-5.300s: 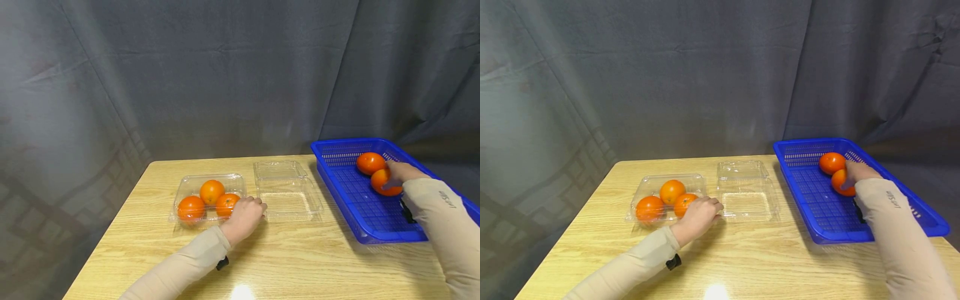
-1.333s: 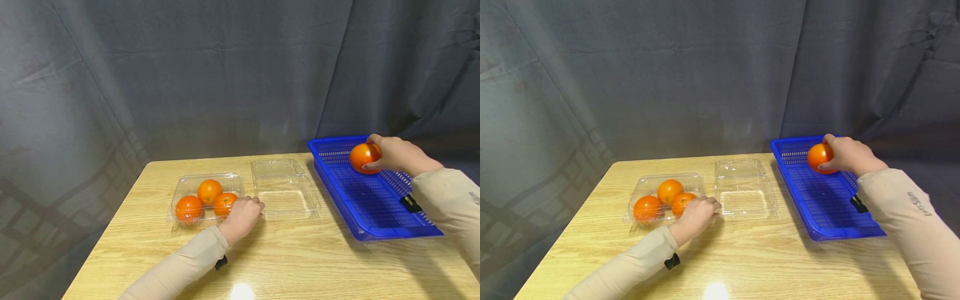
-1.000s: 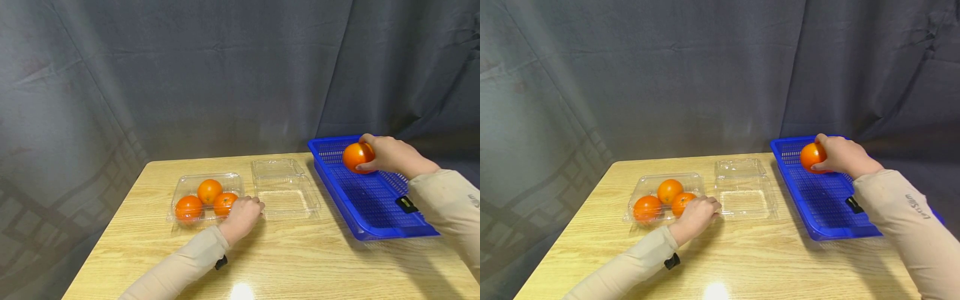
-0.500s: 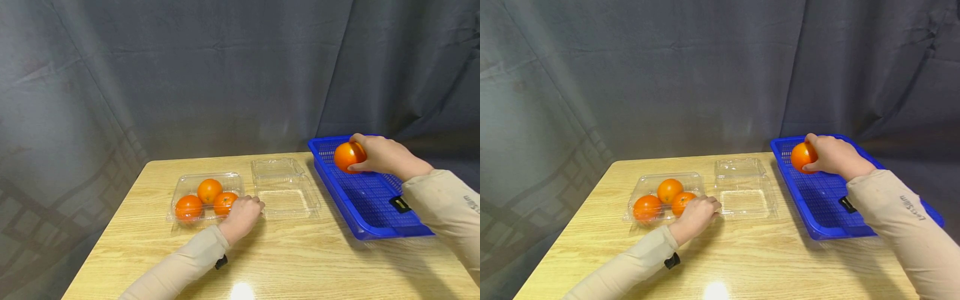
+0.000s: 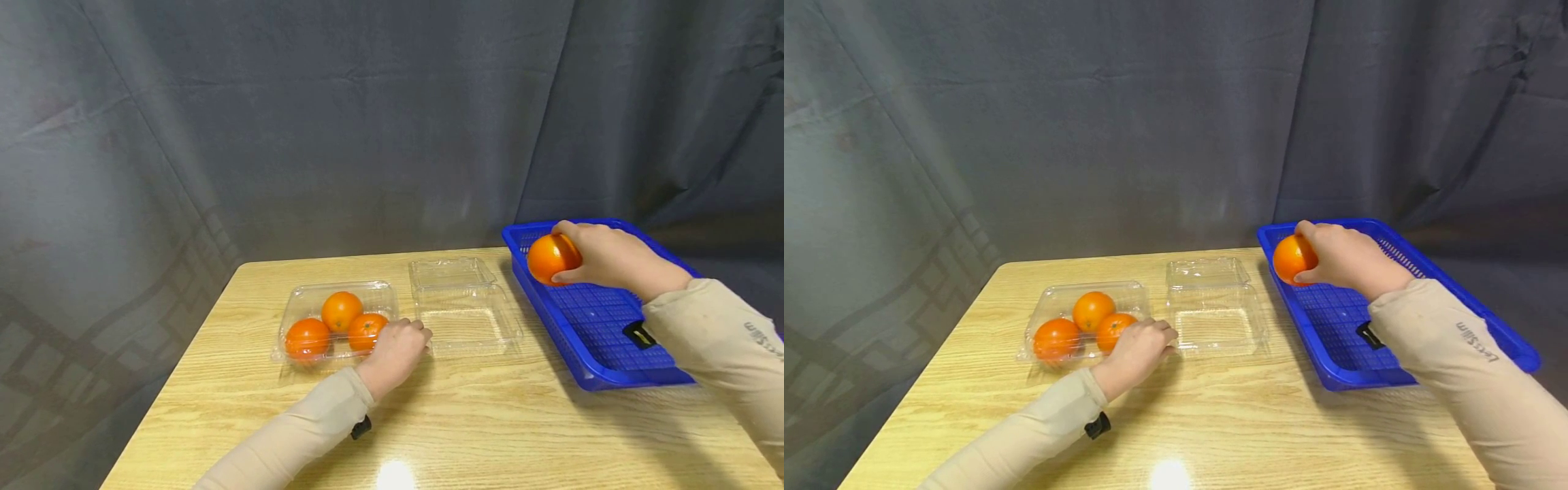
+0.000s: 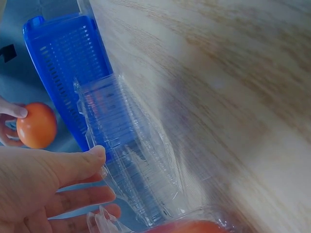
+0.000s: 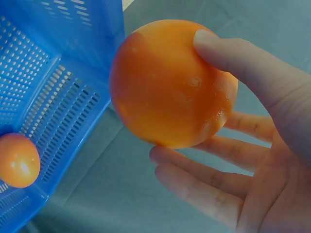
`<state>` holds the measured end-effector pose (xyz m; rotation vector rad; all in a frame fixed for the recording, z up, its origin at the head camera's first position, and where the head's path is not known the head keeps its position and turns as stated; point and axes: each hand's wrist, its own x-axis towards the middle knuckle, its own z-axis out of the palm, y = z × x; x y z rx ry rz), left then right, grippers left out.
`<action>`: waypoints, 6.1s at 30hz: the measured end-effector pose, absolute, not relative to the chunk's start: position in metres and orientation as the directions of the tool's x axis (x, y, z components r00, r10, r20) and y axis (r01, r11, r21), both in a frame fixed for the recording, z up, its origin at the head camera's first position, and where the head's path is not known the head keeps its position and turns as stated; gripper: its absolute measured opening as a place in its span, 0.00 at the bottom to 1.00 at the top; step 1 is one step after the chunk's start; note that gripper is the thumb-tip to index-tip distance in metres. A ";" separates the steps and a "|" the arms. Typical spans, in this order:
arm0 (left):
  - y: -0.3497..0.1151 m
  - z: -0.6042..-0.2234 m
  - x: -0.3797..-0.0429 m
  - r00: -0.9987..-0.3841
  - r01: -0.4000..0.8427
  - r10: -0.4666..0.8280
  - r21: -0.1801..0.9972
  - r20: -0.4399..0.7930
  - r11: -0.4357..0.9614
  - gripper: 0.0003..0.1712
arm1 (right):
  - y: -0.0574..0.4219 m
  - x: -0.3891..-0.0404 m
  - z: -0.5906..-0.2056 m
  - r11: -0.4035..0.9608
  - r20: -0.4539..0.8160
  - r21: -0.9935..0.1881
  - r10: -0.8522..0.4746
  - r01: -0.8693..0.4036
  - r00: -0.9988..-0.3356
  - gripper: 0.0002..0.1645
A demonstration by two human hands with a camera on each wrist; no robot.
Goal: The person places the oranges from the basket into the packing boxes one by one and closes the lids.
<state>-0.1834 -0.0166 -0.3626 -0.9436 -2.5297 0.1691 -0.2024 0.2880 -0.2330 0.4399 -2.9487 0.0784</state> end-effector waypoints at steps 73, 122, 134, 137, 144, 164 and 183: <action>-0.014 -0.364 -0.182 -0.676 0.594 0.654 -0.275 0.340 0.756 0.09 | 0.221 -0.198 -0.262 0.873 0.163 0.024 -0.485 -0.488 -0.859 0.33; -0.014 -0.364 -0.182 -0.679 0.599 0.656 -0.266 0.330 0.755 0.11 | 0.186 -0.205 -0.306 0.788 0.127 -0.002 -0.610 -0.615 -0.782 0.33; -0.014 -0.363 -0.182 -0.675 0.597 0.661 -0.284 0.327 0.750 0.11 | 0.179 -0.208 -0.311 0.791 0.116 -0.013 -0.606 -0.611 -0.787 0.33; -0.014 -0.364 -0.182 -0.676 0.596 0.661 -0.287 0.326 0.750 0.11 | 0.177 -0.210 -0.313 0.786 0.118 -0.012 -0.613 -0.619 -0.781 0.32; -0.014 -0.364 -0.182 -0.667 0.592 0.662 -0.297 0.340 0.749 0.08 | 0.173 -0.210 -0.316 0.794 0.120 0.004 -0.604 -0.608 -0.788 0.32; -0.015 -0.364 -0.181 -0.660 0.612 0.663 -0.260 0.354 0.747 0.06 | 0.165 -0.210 -0.324 0.809 0.090 -0.032 -0.583 -0.587 -0.808 0.32; -0.014 -0.363 -0.180 -0.663 0.598 0.664 -0.288 0.346 0.748 0.08 | 0.162 -0.212 -0.328 0.800 0.045 -0.069 -0.594 -0.595 -0.803 0.29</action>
